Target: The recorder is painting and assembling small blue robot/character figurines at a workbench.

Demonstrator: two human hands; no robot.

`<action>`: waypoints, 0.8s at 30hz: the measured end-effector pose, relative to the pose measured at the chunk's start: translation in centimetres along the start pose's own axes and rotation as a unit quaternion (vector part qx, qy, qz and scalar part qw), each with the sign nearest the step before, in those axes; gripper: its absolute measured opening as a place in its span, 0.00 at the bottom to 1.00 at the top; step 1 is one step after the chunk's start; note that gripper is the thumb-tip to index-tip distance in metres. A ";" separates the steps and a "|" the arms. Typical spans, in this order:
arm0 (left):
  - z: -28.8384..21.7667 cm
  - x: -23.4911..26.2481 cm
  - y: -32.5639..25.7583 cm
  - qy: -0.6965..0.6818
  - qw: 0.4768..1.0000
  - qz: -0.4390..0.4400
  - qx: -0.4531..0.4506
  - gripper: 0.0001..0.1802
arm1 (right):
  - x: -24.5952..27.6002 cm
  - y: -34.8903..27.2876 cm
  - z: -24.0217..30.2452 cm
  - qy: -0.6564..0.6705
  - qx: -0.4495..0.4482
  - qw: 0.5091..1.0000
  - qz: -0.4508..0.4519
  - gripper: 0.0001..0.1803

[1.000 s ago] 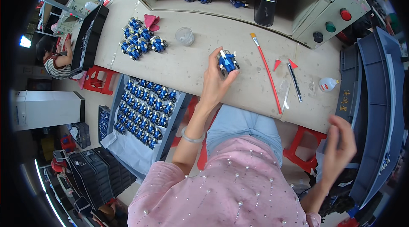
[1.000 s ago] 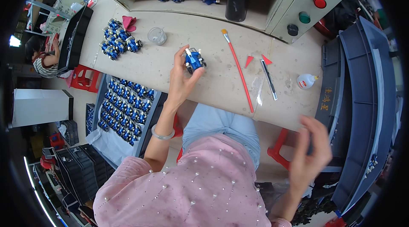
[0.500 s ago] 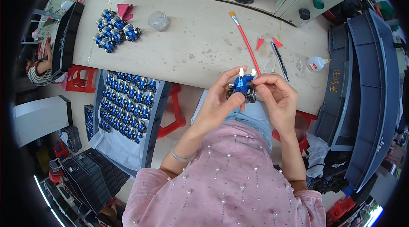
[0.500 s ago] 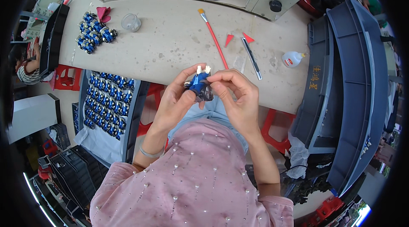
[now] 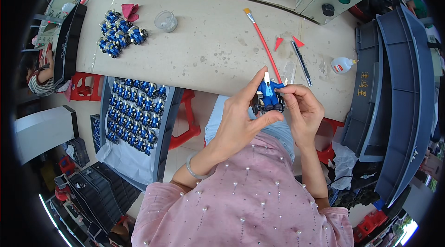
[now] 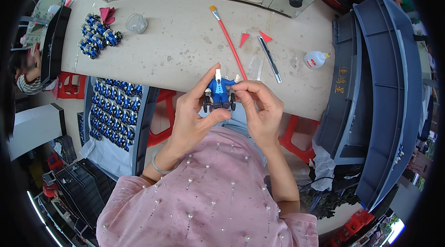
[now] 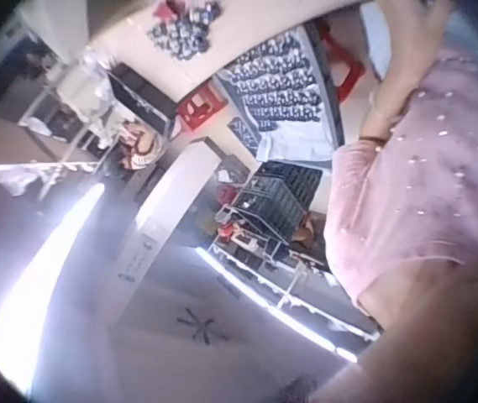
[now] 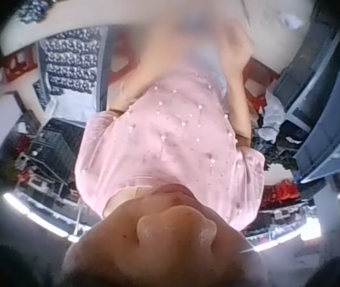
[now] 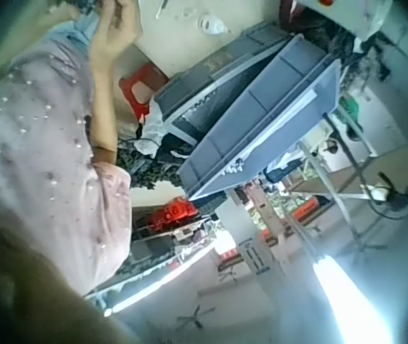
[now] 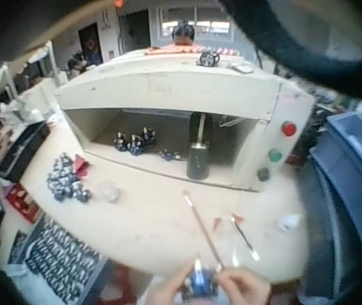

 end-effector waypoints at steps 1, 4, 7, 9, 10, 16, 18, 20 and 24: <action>0.0 0.0 0.0 -0.001 1.000 0.001 0.008 0.48 | -0.2 0.0 -0.1 0.000 0.000 1.000 0.001 0.05; -0.5 -0.1 0.0 0.032 0.999 -0.002 -0.009 0.49 | -0.4 -0.1 -0.2 0.015 0.012 1.000 -0.013 0.05; -0.3 0.0 -0.2 0.024 1.000 -0.006 0.003 0.50 | -0.5 -0.2 -0.3 0.023 0.014 0.999 -0.021 0.04; -0.3 0.0 -0.2 0.019 1.000 -0.005 0.005 0.50 | -0.6 -0.2 -0.2 0.021 0.020 0.999 -0.022 0.04; -0.2 0.0 -0.3 0.018 1.000 -0.005 0.005 0.50 | -0.6 -0.2 -0.1 0.014 0.020 0.999 -0.028 0.04; 0.1 -0.1 -0.3 -0.011 1.000 0.010 -0.002 0.50 | -0.7 -0.3 0.7 0.030 0.064 0.996 -0.058 0.02; -0.1 0.0 -0.3 -0.010 1.000 0.011 -0.010 0.50 | -0.6 -0.4 0.7 0.020 0.064 0.995 -0.071 0.02; -0.1 -0.1 -0.1 -0.016 1.000 0.014 -0.012 0.50 | -0.7 -0.4 0.8 0.018 0.066 0.995 -0.075 0.02; -0.3 0.0 0.0 -0.021 0.999 0.018 -0.018 0.49 | -0.7 -0.4 0.8 0.026 0.065 0.994 -0.085 0.01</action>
Point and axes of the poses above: each hand's wrist, its own y-axis towards the middle knuckle, its own x-axis out of the back of the hand, z = x × y, the point moved 9 cm from there along y, towards the middle knuckle, and after that the axes turned 15 degrees about -y, right-handed, at the moved point
